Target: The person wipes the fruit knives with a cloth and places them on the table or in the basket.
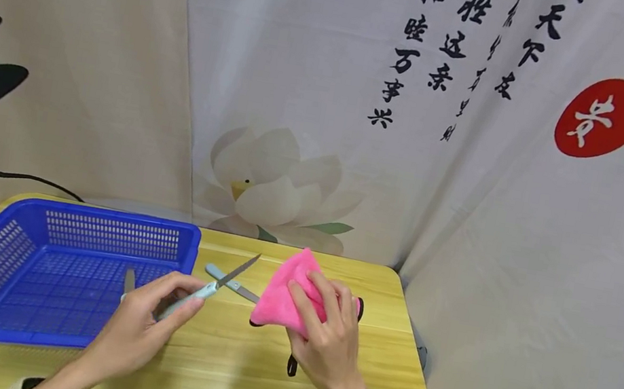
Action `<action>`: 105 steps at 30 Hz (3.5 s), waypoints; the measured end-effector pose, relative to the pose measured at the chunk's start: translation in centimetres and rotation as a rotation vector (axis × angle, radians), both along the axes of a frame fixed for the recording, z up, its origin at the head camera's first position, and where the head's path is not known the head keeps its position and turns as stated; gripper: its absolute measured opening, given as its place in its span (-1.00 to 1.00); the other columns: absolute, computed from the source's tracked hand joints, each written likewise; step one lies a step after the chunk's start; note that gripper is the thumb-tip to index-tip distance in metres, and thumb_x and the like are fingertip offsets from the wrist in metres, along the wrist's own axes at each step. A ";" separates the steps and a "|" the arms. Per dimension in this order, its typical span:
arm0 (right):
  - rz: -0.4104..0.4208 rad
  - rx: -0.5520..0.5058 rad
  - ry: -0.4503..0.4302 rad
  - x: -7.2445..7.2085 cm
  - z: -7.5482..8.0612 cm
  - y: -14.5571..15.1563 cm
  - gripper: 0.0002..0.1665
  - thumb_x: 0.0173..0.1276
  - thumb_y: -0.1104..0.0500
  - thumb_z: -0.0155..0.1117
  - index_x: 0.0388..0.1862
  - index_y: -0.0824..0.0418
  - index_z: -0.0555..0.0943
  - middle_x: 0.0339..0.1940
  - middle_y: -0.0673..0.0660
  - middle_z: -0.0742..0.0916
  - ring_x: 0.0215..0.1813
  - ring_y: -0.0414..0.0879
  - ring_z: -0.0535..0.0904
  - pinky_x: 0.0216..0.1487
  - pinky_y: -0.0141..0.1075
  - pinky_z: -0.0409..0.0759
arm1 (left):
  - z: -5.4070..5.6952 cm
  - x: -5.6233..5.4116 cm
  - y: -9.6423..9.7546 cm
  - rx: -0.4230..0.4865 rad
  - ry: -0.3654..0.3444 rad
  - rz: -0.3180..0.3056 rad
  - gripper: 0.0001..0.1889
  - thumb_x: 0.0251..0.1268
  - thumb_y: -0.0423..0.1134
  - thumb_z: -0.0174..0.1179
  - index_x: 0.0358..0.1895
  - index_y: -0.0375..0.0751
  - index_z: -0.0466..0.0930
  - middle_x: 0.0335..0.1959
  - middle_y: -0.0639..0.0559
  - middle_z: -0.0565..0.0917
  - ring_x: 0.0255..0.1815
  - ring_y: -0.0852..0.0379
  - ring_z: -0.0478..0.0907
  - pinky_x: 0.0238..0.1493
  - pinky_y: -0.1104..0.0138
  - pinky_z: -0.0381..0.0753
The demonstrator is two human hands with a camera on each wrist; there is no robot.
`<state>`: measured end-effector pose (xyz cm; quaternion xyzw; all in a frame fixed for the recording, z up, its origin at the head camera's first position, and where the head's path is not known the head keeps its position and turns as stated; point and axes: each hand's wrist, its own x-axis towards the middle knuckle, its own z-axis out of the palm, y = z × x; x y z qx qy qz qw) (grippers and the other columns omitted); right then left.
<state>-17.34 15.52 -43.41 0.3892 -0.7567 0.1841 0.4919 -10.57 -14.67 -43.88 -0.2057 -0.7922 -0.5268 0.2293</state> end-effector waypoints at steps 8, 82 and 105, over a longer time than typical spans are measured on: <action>0.108 -0.055 0.157 -0.2 1.0 -1.4 -0.68 0.64 0.12 0.30 0.09 0.27 0.86 0.10 0.42 0.83 0.03 0.30 0.64 0.04 0.00 0.54 | 0.8 -0.1 0.5 0.286 -0.389 -0.178 -0.71 0.85 -0.24 0.12 0.40 -0.22 0.58 -0.02 -0.10 0.76 -0.21 0.19 0.71 -0.21 0.35 0.77; 0.143 0.262 0.317 0.7 1.7 -5.6 -0.72 0.70 0.16 0.24 0.13 0.04 0.87 0.18 0.16 0.89 0.00 0.16 0.68 -0.05 -0.16 0.64 | 0.7 0.0 -0.1 0.387 -0.508 -0.378 -0.64 0.94 -0.15 -0.05 0.36 -0.37 0.56 -0.33 0.05 0.49 -0.37 0.32 0.41 -0.42 0.47 0.46; 0.034 0.205 0.181 -2.1 2.0 -2.5 -0.65 0.72 0.04 0.26 0.27 0.13 0.81 0.29 0.24 0.83 0.11 0.25 0.64 0.06 -0.02 0.64 | 0.9 0.1 -0.3 0.335 -0.565 -0.310 -0.64 0.92 -0.10 0.00 0.37 -0.28 0.60 -0.09 -0.04 0.67 -0.33 0.33 0.47 -0.36 0.49 0.51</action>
